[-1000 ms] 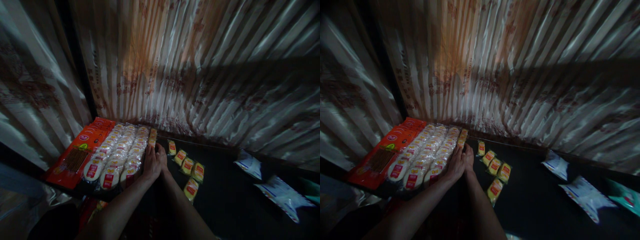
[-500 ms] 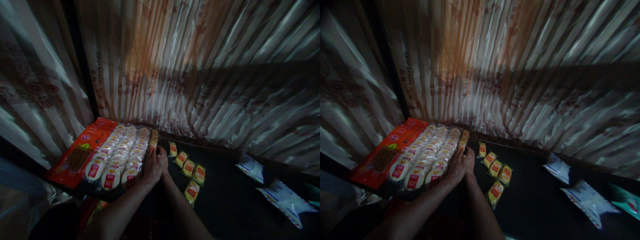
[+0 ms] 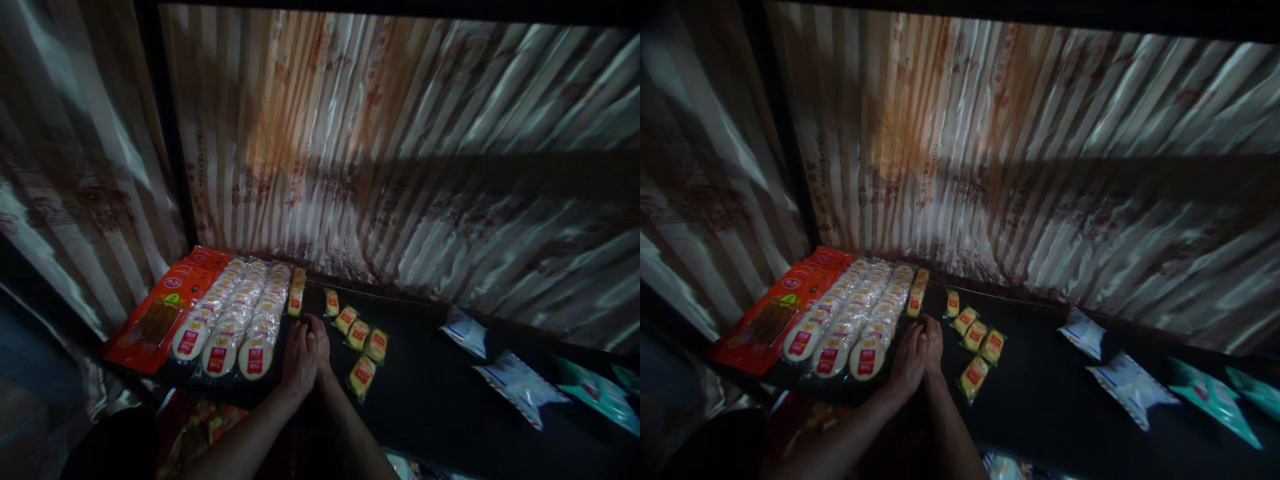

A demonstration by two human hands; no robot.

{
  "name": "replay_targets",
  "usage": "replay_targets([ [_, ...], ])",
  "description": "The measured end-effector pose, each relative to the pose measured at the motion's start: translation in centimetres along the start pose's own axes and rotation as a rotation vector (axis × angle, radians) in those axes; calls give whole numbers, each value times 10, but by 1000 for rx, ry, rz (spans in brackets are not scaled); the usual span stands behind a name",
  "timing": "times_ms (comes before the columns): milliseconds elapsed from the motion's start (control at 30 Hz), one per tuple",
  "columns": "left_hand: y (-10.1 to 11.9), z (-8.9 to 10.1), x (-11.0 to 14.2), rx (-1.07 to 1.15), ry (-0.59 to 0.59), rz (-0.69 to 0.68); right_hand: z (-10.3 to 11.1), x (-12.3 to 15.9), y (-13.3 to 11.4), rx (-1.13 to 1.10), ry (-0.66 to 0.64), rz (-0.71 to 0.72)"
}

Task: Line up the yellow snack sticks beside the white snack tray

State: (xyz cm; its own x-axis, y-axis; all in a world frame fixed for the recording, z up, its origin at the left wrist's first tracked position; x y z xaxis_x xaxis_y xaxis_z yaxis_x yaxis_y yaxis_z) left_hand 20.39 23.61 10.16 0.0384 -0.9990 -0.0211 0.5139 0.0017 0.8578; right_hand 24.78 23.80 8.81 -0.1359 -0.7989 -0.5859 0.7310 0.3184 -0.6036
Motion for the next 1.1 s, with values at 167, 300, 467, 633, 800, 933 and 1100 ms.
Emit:
replay_targets([
  [167, 4, 7, 25, 40, 41, 36, 15, 20, -18, -59, 44, 16],
  [300, -11, 37, 51, 55, 55, 28, 26, 34, -37, -133, 68, 21],
  [467, -35, 76, 89, 43, 28, 12, 32, 56, -63, -215, 44, -13],
  [633, -47, 97, 125, 11, 25, -63, 37, 83, -94, -249, -21, -17],
  [800, -76, 108, 156, -89, 90, -114, 38, 108, -123, -244, -85, -4],
  [933, -107, 110, 177, -192, 164, -233, 28, 133, -133, -229, -127, -3],
  [1100, -146, 115, 200, -214, 255, -239, -2, 182, -115, -147, -187, -95],
])
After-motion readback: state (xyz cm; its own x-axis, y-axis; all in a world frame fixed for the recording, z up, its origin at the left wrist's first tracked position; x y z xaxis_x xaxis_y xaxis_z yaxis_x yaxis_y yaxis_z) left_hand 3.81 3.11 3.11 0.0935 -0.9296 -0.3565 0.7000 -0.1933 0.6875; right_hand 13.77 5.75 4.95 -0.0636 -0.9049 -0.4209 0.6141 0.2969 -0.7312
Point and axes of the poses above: each hand's wrist, its own x-axis away from the middle knuckle, its own z-axis out of the back of the hand, y = z × x, the point moved 7 cm from there along -x, towards the middle knuckle, and after that the axes turned 15 degrees about z, right-handed, at the moved point
